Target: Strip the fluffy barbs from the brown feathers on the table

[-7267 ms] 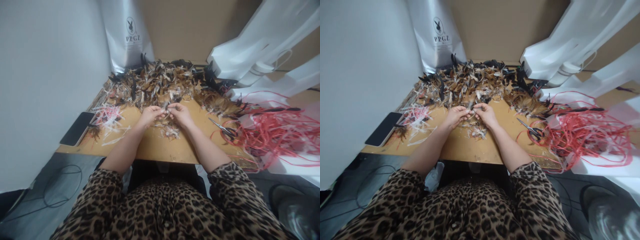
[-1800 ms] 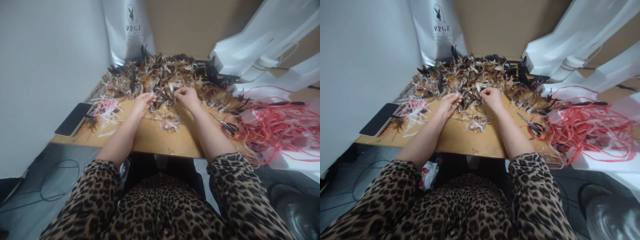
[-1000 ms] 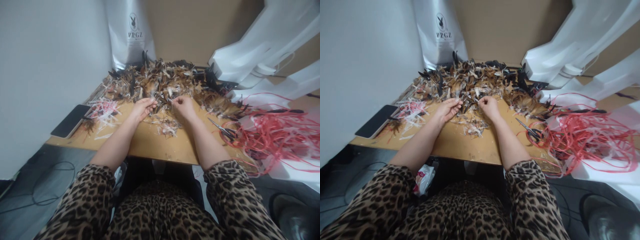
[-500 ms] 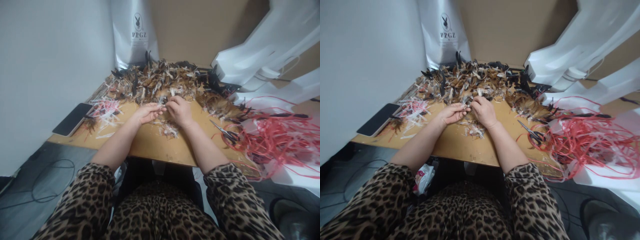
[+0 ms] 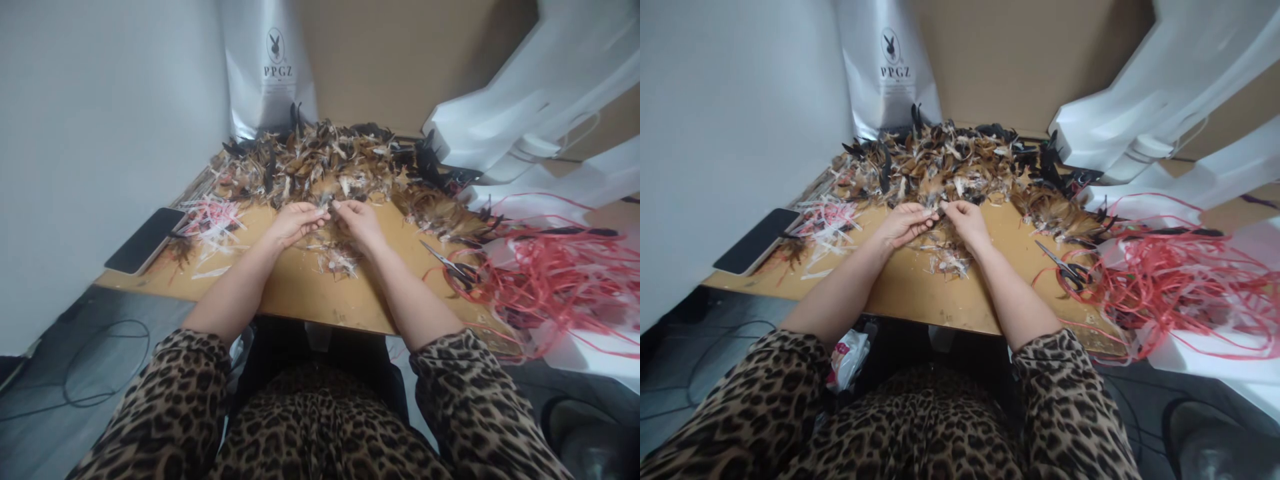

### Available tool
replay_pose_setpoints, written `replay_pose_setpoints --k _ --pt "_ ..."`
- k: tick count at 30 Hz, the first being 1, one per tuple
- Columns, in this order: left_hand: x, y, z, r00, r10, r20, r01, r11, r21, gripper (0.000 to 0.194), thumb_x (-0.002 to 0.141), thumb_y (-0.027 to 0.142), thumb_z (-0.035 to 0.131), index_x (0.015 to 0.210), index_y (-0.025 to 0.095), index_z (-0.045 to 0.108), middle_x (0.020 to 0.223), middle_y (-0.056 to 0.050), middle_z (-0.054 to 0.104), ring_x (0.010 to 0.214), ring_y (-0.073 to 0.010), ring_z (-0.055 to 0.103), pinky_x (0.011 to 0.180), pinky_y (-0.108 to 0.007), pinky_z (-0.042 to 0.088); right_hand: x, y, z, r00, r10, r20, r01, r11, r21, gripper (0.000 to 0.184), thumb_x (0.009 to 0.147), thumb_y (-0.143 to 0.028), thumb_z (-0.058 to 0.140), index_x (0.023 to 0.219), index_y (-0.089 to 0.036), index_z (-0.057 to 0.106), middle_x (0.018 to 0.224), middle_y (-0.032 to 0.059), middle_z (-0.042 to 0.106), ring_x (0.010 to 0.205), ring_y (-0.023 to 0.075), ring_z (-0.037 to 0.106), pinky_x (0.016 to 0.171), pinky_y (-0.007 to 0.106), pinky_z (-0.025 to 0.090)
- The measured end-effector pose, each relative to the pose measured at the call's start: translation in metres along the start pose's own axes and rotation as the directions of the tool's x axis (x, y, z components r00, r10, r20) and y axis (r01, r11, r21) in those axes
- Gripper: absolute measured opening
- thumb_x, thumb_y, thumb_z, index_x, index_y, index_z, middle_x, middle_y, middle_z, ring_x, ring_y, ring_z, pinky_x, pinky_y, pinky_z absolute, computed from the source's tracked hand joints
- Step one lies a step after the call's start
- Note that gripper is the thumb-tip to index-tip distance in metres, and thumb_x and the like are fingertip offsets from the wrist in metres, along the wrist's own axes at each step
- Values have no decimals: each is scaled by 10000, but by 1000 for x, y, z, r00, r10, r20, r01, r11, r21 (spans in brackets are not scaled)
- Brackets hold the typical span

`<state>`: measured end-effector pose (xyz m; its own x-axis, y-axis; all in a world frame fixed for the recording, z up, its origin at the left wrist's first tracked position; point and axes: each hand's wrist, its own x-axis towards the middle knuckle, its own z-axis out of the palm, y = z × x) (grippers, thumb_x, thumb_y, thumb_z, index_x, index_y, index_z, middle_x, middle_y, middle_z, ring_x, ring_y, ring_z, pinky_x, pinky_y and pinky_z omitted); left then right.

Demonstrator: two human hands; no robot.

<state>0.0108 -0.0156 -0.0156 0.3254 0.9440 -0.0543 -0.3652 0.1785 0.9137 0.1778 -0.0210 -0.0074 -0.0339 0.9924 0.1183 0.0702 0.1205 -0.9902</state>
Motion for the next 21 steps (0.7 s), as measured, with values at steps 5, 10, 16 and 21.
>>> replay_pose_setpoints --k 5,10,16,21 --pt "-2 -1 3 999 -26 19 24 997 78 157 676 194 785 714 77 689 778 -82 732 584 -55 626 571 -149 483 -2 -3 7 960 203 192 -258 906 335 446 471 -491 834 652 -175 576 521 -41 547 440 46 343 420 195 202" --pt "2 -3 1 997 -56 -60 54 998 -33 95 736 149 735 775 77 685 785 -79 730 600 -63 648 556 -142 491 0 -2 7 977 189 94 -211 887 412 427 446 -429 847 659 -185 570 477 -71 492 446 46 338 429 200 202" --pt "3 -3 5 985 -134 -112 127 989 -71 44 783 87 671 811 56 682 753 -83 724 577 -64 649 521 -127 482 -1 -2 8 988 155 10 -149 929 339 396 486 -456 818 631 -192 561 443 -85 425 435 51 304 439 221 196" --pt "1 -2 8 982 -152 -109 144 987 -78 40 787 67 657 805 44 683 720 -78 717 546 -67 646 491 -125 474 -3 -4 13 993 115 -37 -100 955 280 305 529 -409 781 623 -184 597 516 -54 512 518 73 420 487 220 295"
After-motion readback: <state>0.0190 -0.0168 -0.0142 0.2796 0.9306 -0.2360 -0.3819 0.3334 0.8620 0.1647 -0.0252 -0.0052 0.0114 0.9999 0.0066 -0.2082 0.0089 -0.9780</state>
